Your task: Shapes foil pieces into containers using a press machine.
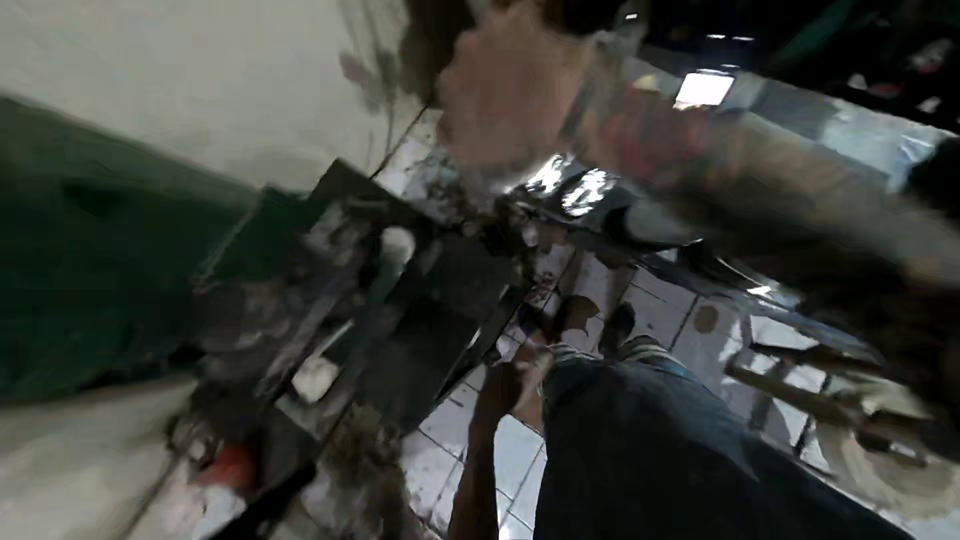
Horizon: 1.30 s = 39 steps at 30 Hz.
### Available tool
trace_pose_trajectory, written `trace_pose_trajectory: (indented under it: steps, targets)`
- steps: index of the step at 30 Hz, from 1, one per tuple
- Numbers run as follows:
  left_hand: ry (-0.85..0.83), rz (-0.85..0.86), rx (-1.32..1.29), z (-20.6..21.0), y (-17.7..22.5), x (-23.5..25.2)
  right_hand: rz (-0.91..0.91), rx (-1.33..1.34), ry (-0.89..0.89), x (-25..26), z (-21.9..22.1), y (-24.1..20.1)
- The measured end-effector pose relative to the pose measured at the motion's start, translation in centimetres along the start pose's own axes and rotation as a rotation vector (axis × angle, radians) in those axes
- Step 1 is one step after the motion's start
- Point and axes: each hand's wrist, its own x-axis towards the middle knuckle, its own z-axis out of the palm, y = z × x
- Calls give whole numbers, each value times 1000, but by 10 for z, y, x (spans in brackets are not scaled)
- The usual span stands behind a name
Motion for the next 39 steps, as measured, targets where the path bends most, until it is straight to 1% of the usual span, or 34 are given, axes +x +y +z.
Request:
trace_pose_trajectory:
  steps: [1, 2, 3, 4, 5, 6, 8, 9, 10, 11, 13, 14, 15, 16, 17, 18, 19, 20, 21, 22, 23, 24, 26, 27, 28, 29, 31, 32, 33, 34, 35, 36, 39]
  targets:
    - [182, -53, 65, -9, 19, 12, 25, 18, 103, -38, 18, 10]
    - [370, -40, 63, -19, 37, 24, 32, 24, 207, -77, 41, 20]
    - [501, 11, 61, -31, 60, 38, 52, 37, 252, -118, 66, 28]
    - [584, 87, 99, -43, 92, 54, 109, 68, 204, -164, 86, 32]
    - [610, 178, 120, -52, 125, 69, 214, 107, 115, -207, 107, 34]
    - [600, 240, 192, -57, 157, 87, 366, 154, -10, -244, 129, 35]
    - [524, 377, 332, -55, 210, 125, 704, 292, -348, -290, 181, 47]
    - [447, 415, 380, -54, 233, 144, 834, 356, -451, -306, 214, 60]
    - [365, 425, 439, -53, 253, 164, 924, 416, -519, -323, 252, 74]
    - [295, 382, 490, -52, 270, 185, 982, 466, -550, -341, 292, 85]
    - [200, 308, 565, -49, 285, 211, 1038, 539, -517, -378, 360, 99]
    - [177, 314, 587, -48, 284, 216, 1048, 613, -508, -392, 383, 103]
    - [162, 334, 602, -46, 279, 215, 1061, 741, -473, -402, 400, 105]
    - [156, 337, 623, -44, 276, 219, 1086, 867, -397, -409, 417, 105]
    - [152, 312, 650, -42, 275, 226, 1112, 991, -322, -413, 432, 106]
    - [148, 270, 674, -39, 274, 231, 1132, 1088, -290, -415, 441, 107]
    - [155, 261, 692, -37, 272, 235, 1141, 1141, -289, -415, 450, 107]
    - [180, 293, 700, -35, 265, 235, 1139, 1141, -319, -419, 457, 102]
    - [222, 349, 691, -32, 255, 232, 1146, 1138, -346, -419, 454, 95]
    - [299, 417, 674, -29, 245, 232, 1139, 1115, -372, -415, 444, 96]
    - [366, 454, 661, -29, 242, 237, 1121, 1036, -383, -404, 433, 103]
    - [371, 422, 659, -32, 245, 239, 1102, 963, -462, -392, 411, 112]
    - [272, 343, 698, -36, 258, 235, 1073, 866, -622, -377, 370, 118]
    - [237, 372, 712, -34, 265, 233, 1067, 870, -623, -372, 353, 120]
    - [204, 456, 716, -29, 273, 229, 1043, 905, -547, -369, 333, 121]
    - [162, 578, 714, -23, 282, 224, 1007, 909, -402, -364, 307, 122]
    - [40, 868, 679, 1, 296, 219, 987, 820, -27, -351, 262, 126]
    - [-32, 981, 676, 17, 299, 220, 975, 736, 87, -348, 254, 132]
    - [-92, 1042, 682, 32, 300, 224, 940, 656, 119, -347, 256, 145]
    - [-145, 1042, 712, 43, 300, 227, 883, 624, 86, -349, 266, 162]
    - [-183, 1021, 741, 50, 299, 230, 816, 634, 14, -352, 277, 179]
    - [-219, 1004, 738, 50, 298, 231, 739, 669, -36, -354, 284, 194]
    - [-401, 951, 638, 27, 317, 240, 557, 821, -203, -359, 280, 237]
